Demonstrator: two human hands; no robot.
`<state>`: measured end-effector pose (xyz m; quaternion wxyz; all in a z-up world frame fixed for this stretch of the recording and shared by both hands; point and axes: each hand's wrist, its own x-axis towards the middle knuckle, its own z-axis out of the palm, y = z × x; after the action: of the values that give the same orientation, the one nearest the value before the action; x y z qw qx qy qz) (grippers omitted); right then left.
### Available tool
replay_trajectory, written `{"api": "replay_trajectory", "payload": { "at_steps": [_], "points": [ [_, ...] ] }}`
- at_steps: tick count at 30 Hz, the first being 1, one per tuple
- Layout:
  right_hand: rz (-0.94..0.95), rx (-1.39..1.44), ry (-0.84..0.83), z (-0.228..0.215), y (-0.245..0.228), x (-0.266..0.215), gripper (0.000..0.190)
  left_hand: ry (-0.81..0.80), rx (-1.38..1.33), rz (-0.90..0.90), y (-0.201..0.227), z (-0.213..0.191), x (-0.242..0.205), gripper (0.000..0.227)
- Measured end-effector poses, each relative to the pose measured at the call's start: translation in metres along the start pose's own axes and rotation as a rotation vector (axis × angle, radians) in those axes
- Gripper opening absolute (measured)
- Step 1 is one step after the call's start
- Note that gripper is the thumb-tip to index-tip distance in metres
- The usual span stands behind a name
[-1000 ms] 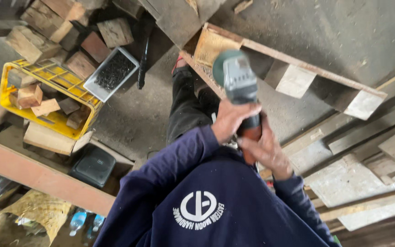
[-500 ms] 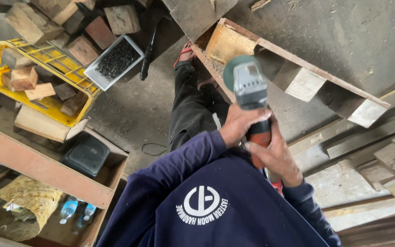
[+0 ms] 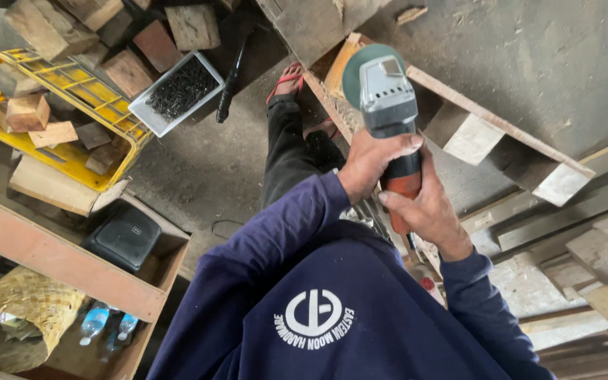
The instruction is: The person uses an angle grinder to smooth the edges and surfaces of a wooden pallet. They hold the pallet with their left hand while operating the grinder with their right hand, moving the tool along the wood to remove rough edges.
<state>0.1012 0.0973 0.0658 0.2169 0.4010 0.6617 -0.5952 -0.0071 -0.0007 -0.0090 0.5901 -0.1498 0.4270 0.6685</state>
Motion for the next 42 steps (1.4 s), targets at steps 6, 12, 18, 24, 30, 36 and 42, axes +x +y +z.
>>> {"api": "replay_trajectory", "payload": {
  "at_steps": [6,12,18,24,30,36,42],
  "points": [
    [-0.214,-0.003,-0.081,-0.002,-0.011,0.002,0.100,0.015,-0.040,0.013,0.015,0.006,-0.003,0.048],
    [0.040,0.111,-0.108,-0.002,-0.010,0.011,0.099,0.071,0.027,0.040,0.021,0.005,-0.001,0.042],
    [-0.073,0.073,0.048,-0.004,0.017,-0.017,0.095,-0.031,-0.024,-0.005,-0.017,0.013,-0.001,0.038],
    [0.039,-0.077,0.153,-0.056,0.036,0.016,0.104,-0.180,-0.033,0.056,-0.044,0.044,0.070,0.046],
    [-0.070,-0.202,0.110,-0.093,0.040,0.038,0.106,-0.107,-0.058,0.115,-0.054,0.060,0.098,0.055],
    [-0.102,-0.294,-0.007,-0.108,0.023,0.066,0.114,-0.011,-0.120,0.212,-0.043,0.055,0.100,0.052],
    [-0.158,-0.349,-0.051,-0.108,0.000,0.082,0.112,0.019,-0.205,0.281,-0.027,0.049,0.102,0.050]
  ]
}}
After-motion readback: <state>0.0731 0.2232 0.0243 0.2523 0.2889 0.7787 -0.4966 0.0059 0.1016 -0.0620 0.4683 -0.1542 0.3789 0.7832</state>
